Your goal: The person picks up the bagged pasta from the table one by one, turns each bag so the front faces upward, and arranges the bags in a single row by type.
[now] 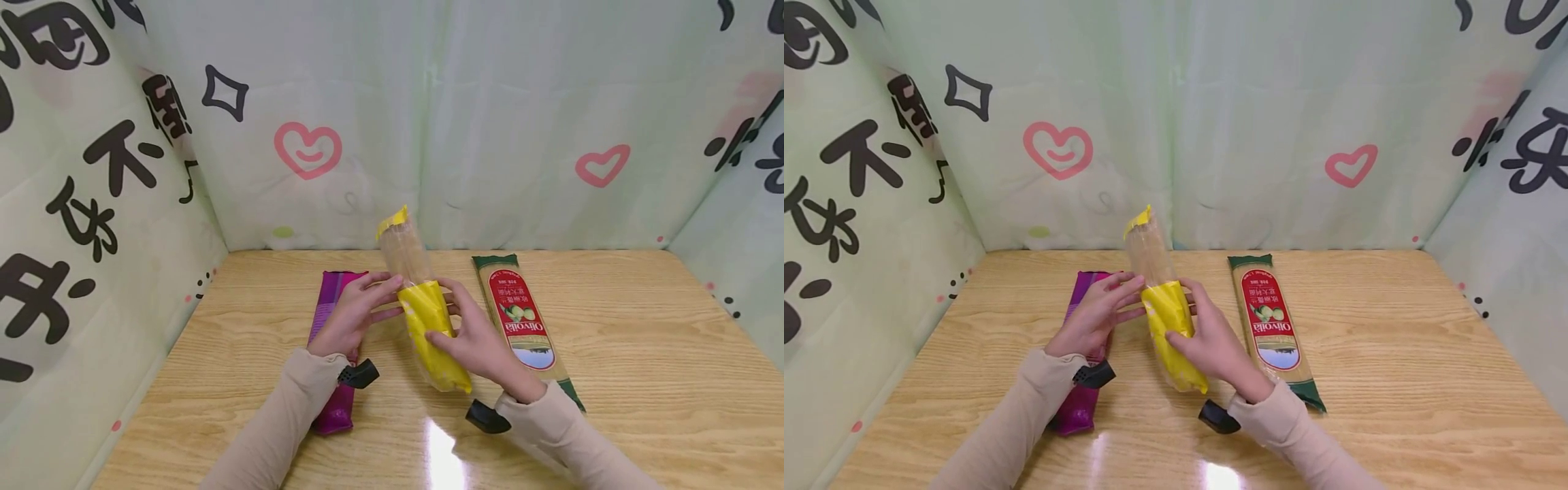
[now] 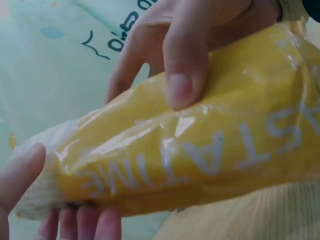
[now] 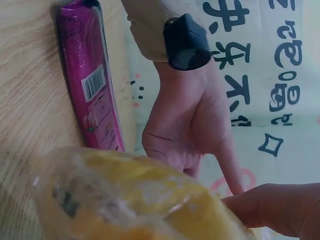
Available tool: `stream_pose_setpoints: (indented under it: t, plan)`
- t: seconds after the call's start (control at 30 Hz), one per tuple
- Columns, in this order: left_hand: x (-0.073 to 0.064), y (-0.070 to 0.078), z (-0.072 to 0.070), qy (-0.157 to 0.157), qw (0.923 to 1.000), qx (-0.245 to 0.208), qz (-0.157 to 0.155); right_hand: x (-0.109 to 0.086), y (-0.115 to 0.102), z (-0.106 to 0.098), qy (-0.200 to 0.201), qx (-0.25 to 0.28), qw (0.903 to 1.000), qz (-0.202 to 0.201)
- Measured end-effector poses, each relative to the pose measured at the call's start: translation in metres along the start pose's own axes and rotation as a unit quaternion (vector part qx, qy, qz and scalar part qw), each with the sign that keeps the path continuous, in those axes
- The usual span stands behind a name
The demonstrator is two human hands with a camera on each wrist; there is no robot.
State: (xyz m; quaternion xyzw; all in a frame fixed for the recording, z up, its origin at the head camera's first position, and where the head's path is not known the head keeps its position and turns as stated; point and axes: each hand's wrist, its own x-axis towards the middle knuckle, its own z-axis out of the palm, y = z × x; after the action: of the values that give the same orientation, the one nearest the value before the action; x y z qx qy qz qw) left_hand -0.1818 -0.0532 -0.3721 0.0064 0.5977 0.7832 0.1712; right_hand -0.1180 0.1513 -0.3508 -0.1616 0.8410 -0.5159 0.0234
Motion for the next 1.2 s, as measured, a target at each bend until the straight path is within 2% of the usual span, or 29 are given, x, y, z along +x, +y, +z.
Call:
stream_pose_setpoints:
  t: [0.17,0.3,0.5,0.6,0.73,1.0,1.2]
  plan:
    - [-0.001,-0.005,-0.005,-0.009,0.9999,-0.014,0.002,0.001,-0.001,-0.003,0.003,0.034,0.9990,0.029]
    - [-0.002,-0.009,-0.009,-0.021,0.9996,-0.018,0.002,0.001,-0.002,-0.005,-0.003,0.044,0.9983,0.037]
    - [-0.003,-0.011,-0.010,-0.088,0.9945,-0.055,-0.017,0.001,-0.002,-0.007,-0.014,0.055,0.9978,0.035]
    - [-0.004,-0.010,-0.009,-0.103,0.9916,-0.074,-0.027,0.001,-0.001,-0.007,-0.018,0.063,0.9973,0.034]
    - [-0.003,-0.012,-0.008,-0.097,0.9918,-0.080,-0.024,0.002,-0.001,-0.008,-0.027,0.077,0.9959,0.039]
    - [-0.002,-0.017,-0.003,-0.037,0.9962,-0.078,-0.008,0.005,0.001,-0.011,-0.072,0.106,0.9899,0.061]
    - [-0.002,-0.017,0.000,-0.032,0.9962,-0.081,-0.005,0.002,0.004,-0.015,-0.085,0.103,0.9880,0.079]
